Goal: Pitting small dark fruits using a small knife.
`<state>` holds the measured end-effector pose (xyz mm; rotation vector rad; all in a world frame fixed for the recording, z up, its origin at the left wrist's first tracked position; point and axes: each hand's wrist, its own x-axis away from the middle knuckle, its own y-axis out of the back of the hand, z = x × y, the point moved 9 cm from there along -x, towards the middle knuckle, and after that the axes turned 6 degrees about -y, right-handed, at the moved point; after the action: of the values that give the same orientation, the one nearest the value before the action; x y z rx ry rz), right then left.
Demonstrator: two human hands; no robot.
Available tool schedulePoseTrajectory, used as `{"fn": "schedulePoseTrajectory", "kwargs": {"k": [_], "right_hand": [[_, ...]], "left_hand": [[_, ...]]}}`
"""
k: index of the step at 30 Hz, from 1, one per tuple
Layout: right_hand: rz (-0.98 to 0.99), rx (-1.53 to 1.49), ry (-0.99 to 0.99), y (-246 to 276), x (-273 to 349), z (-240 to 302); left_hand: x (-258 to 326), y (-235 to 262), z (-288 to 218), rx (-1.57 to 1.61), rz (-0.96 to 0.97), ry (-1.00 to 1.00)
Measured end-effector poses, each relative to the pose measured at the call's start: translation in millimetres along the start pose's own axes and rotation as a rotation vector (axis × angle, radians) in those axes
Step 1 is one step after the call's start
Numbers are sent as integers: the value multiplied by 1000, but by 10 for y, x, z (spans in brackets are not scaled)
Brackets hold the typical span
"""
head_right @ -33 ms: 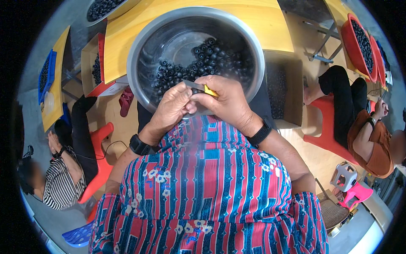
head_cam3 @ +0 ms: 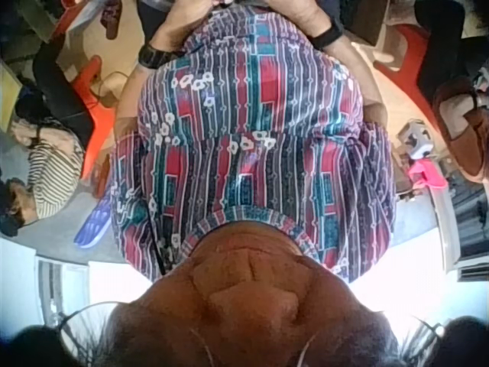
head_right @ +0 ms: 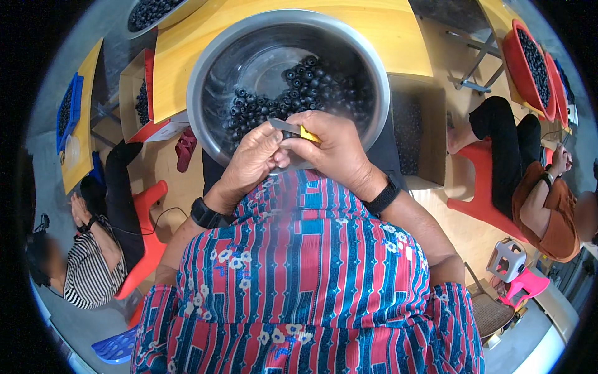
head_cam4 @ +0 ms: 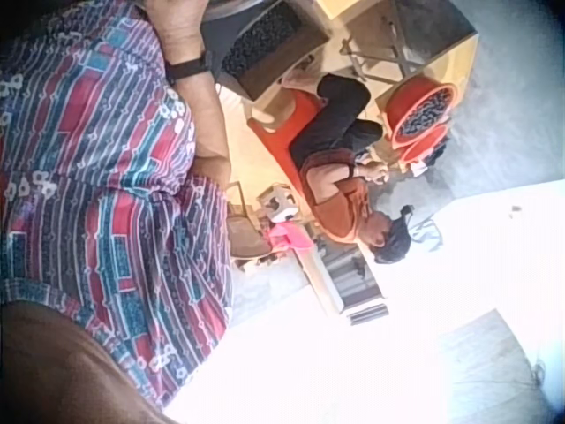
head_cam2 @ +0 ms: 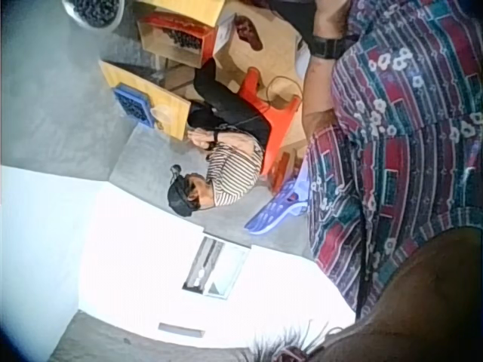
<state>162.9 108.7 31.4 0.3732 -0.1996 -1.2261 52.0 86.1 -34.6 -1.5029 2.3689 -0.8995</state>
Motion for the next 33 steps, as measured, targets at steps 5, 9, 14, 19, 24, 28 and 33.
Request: {"fn": "schedulePoseTrajectory", "kwargs": {"k": [5,9,14,19,24,28,33], "right_hand": [[-46,23,-80,143,18,-6],[14,186,144,53,48,95],[62,311,151,0,56,137],[50,351,187,-7,62,177],[59,388,192,-27,57,187],[55,388,194,-29,59,190],[35,364,171,-21,54,176]], "left_hand": [[5,-33,-20,165,8,-8],[5,-54,-37,159,42,-36],[4,-34,-46,47,50,-63],[6,-36,-52,24,35,-70],[13,-29,-57,-18,59,-38],[18,-33,-67,-21,51,-40],[12,-40,-63,30,56,-62]]}}
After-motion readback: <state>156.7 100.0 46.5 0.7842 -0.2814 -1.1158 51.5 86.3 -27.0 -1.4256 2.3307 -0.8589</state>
